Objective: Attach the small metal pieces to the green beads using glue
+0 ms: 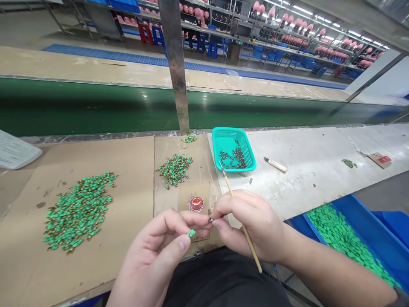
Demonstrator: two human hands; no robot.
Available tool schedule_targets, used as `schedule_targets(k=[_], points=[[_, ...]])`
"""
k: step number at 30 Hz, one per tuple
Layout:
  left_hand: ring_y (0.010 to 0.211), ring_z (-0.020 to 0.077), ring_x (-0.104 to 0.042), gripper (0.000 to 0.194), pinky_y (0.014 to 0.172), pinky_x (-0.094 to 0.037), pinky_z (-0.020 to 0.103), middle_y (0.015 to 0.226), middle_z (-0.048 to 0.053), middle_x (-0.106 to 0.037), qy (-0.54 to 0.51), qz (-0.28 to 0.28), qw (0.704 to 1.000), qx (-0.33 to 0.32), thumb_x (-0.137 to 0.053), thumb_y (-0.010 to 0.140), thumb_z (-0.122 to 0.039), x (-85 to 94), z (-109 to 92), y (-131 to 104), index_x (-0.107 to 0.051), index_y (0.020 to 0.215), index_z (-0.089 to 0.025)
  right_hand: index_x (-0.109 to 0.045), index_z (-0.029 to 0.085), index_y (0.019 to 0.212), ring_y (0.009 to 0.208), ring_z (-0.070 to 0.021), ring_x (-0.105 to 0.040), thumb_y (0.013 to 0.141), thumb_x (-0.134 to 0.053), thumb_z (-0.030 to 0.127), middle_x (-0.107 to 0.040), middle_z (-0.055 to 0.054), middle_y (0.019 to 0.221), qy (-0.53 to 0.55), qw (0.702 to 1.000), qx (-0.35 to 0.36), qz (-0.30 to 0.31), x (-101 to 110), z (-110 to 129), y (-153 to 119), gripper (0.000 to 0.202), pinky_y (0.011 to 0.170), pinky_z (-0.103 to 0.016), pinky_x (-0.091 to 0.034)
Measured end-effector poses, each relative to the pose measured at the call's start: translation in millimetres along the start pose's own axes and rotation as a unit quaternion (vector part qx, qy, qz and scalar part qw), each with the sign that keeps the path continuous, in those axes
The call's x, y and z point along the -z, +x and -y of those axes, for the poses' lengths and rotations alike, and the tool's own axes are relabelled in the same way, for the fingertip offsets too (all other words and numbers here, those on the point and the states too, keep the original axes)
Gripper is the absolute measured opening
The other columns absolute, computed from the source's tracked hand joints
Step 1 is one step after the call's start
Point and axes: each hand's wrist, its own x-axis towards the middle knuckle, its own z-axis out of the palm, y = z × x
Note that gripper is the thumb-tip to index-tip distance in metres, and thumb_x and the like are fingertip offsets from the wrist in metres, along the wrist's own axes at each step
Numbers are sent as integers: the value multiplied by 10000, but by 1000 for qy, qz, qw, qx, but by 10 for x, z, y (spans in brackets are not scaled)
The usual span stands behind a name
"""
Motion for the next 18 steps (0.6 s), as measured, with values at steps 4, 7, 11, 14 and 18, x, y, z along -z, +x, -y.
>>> schedule_targets(k=[4, 7, 11, 14, 18], points=[[997, 272, -841, 307, 929, -715, 318, 1027, 56, -907, 20, 28, 999, -11, -1030, 913, -449, 29, -21, 40, -828, 783, -259, -657, 266, 1094, 755, -201, -768, 1056, -664, 105, -805, -19, 879, 4, 1000, -2, 1, 30, 8, -8, 166, 707, -321, -637], [880, 233, -789, 299, 842, -682, 272, 871, 42, -841, 41, 62, 997, -29, -999, 955, -449, 28, -53, 55, -841, 789, -257, -657, 272, 1116, 771, -210, -761, 1090, -658, 115, -802, -28, 899, 24, 999, 9, 26, 62, 34, 14, 159, 707, -341, -636], [817, 196, -744, 295, 796, -658, 233, 842, 27, -804, 38, 87, 995, -24, -983, 978, -451, 6, -68, 22, -841, 806, -258, -659, 254, 1116, 743, -192, -708, 1157, -645, 137, -793, -33, 893, 61, 996, 42, 58, 50, 66, 49, 125, 693, -338, -603], [816, 184, -738, 305, 790, -652, 215, 843, 23, -797, 41, 94, 995, -16, -984, 983, -455, 18, -46, 0, -834, 809, -253, -670, 228, 1103, 741, -185, -688, 1178, -633, 135, -779, -35, 881, 64, 995, 51, 53, 15, 65, 46, 124, 692, -335, -586], [834, 179, -746, 291, 799, -650, 205, 851, 20, -804, 53, 102, 993, -22, -957, 1014, -456, 36, -25, -1, -836, 836, -260, -687, 196, 1088, 766, -178, -709, 1190, -627, 126, -794, -44, 893, 76, 994, 53, 50, -10, 58, 32, 137, 715, -326, -597]])
